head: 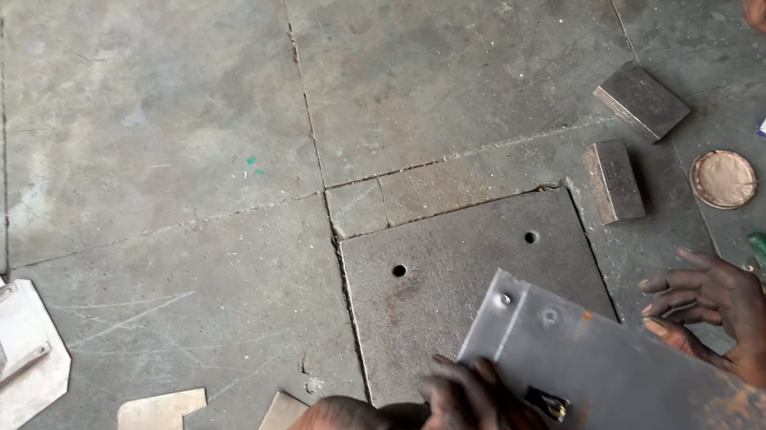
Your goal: The person takes a small blue plastic component and a metal pin from a plastic bag and a small box, aligns the component on a metal plate, and inserts the pin into the assembly by hand. They then briefly use a hammer to tap a tool against the metal plate.
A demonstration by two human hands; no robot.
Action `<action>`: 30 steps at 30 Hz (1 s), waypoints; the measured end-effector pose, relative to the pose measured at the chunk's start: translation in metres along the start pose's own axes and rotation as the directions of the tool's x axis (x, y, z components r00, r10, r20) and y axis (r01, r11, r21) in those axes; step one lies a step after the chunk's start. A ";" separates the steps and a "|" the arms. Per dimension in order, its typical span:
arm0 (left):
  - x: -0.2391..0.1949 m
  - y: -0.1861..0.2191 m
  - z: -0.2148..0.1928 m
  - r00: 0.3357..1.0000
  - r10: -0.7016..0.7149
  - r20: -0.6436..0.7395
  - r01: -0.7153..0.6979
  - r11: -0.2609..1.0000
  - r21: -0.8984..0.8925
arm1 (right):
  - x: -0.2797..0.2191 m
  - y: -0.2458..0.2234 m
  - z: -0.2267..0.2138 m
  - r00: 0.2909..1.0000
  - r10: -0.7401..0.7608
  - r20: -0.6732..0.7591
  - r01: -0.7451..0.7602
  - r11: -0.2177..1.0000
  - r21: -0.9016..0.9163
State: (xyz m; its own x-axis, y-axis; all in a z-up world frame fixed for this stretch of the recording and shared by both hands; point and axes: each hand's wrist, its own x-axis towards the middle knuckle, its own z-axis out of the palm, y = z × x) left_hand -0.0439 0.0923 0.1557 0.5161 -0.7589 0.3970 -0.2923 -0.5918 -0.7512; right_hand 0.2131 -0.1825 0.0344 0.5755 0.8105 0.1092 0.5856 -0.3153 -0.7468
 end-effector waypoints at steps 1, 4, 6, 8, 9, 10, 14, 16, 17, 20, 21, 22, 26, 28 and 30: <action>0.001 0.000 0.000 1.000 0.011 0.003 -0.011 1.000 0.002 | 0.003 -0.002 0.000 1.000 -0.008 -0.007 0.008 1.000 -0.023; 0.002 -0.002 -0.003 0.999 0.029 0.018 -0.030 0.999 0.017 | 0.011 -0.002 -0.002 0.997 -0.061 0.043 0.059 0.998 0.029; 0.001 -0.003 -0.005 0.999 0.042 0.015 -0.042 0.999 0.023 | 0.010 0.001 -0.001 0.999 -0.045 0.005 0.045 0.999 -0.015; 0.000 -0.005 -0.006 0.999 0.053 0.009 -0.053 0.998 0.023 | 0.008 0.003 0.000 0.998 -0.055 -0.006 0.055 0.998 -0.032; -0.001 -0.005 -0.006 0.999 0.053 0.006 -0.053 0.998 0.015 | 0.006 0.003 0.000 0.997 -0.074 0.003 0.074 0.997 -0.026; -0.002 -0.005 -0.006 0.998 0.058 -0.003 -0.058 0.998 0.009 | 0.004 0.003 0.001 0.996 -0.090 0.014 0.090 0.996 -0.019; -0.006 -0.007 -0.006 0.998 0.053 -0.019 -0.054 0.998 -0.027 | 0.001 -0.002 0.003 1.000 -0.001 -0.025 0.000 0.999 -0.033; -0.009 -0.007 -0.007 0.999 0.041 -0.029 -0.043 0.998 -0.047 | 0.004 -0.006 0.004 0.999 -0.025 -0.021 0.024 0.999 -0.024; -0.011 -0.006 -0.006 0.999 0.033 -0.034 -0.035 0.997 -0.062 | 0.005 -0.008 0.004 0.999 -0.043 -0.010 0.043 0.999 -0.032; -0.017 0.001 -0.003 0.997 -0.028 -0.067 0.019 0.991 -0.134 | 0.007 -0.015 0.005 0.999 -0.033 -0.009 0.032 0.997 -0.071; -0.020 0.005 -0.001 0.995 -0.055 -0.080 0.040 0.984 -0.174 | 0.005 -0.018 0.006 1.000 0.013 -0.029 -0.016 0.995 -0.095; -0.024 0.010 0.001 0.992 -0.092 -0.088 0.070 0.973 -0.221 | 0.005 -0.021 0.010 0.997 0.055 -0.049 -0.061 0.991 -0.116; -0.035 0.040 0.015 0.884 -0.463 0.068 0.407 0.688 -0.601 | 0.009 -0.030 0.020 0.985 -0.170 -0.039 0.151 0.944 -0.295; -0.024 0.066 0.025 0.617 -0.667 0.419 0.640 0.114 -0.760 | 0.009 -0.032 0.014 0.934 -0.338 0.112 0.356 0.884 -0.303; -0.006 0.091 0.040 0.268 -0.651 0.710 0.552 -0.500 -0.667 | 0.000 -0.036 0.012 0.949 -0.299 0.104 0.270 0.935 0.229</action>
State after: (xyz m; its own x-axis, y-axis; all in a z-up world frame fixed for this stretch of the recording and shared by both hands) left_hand -0.0417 0.0539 0.0636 0.9005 0.3745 0.2212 -0.1058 -0.3046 0.9466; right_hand 0.1849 -0.1657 0.0539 0.3118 0.9142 0.2587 0.5726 0.0365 -0.8191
